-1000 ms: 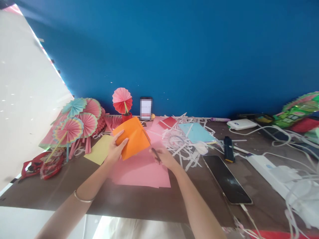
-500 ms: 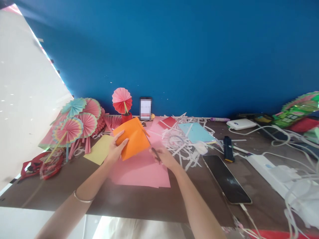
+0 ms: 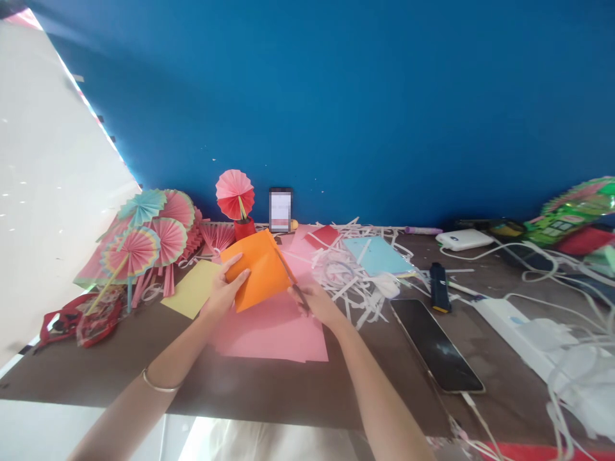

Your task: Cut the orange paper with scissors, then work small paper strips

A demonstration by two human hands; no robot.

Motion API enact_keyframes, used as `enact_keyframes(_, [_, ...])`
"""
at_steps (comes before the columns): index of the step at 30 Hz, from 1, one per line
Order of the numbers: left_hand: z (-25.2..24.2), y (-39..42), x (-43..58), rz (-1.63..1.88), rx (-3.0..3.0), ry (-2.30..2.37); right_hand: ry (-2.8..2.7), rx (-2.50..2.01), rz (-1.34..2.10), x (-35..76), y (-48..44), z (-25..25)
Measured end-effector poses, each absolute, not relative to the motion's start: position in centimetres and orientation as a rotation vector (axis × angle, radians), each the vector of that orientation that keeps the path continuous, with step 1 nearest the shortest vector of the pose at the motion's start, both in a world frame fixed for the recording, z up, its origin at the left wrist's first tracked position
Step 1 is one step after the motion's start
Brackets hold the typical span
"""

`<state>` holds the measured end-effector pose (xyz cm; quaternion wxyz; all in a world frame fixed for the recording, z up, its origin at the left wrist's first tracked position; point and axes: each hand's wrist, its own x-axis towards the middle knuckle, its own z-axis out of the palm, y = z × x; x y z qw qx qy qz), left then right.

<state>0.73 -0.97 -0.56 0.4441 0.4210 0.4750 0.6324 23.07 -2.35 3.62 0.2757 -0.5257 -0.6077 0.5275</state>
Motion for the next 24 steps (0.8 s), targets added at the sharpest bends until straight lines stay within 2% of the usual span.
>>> enact_keyframes(24, [-0.33,-1.53,0.82,1.488,1.113,1.174,-1.647,-1.404,1.403,23.10,-2.36,3.79])
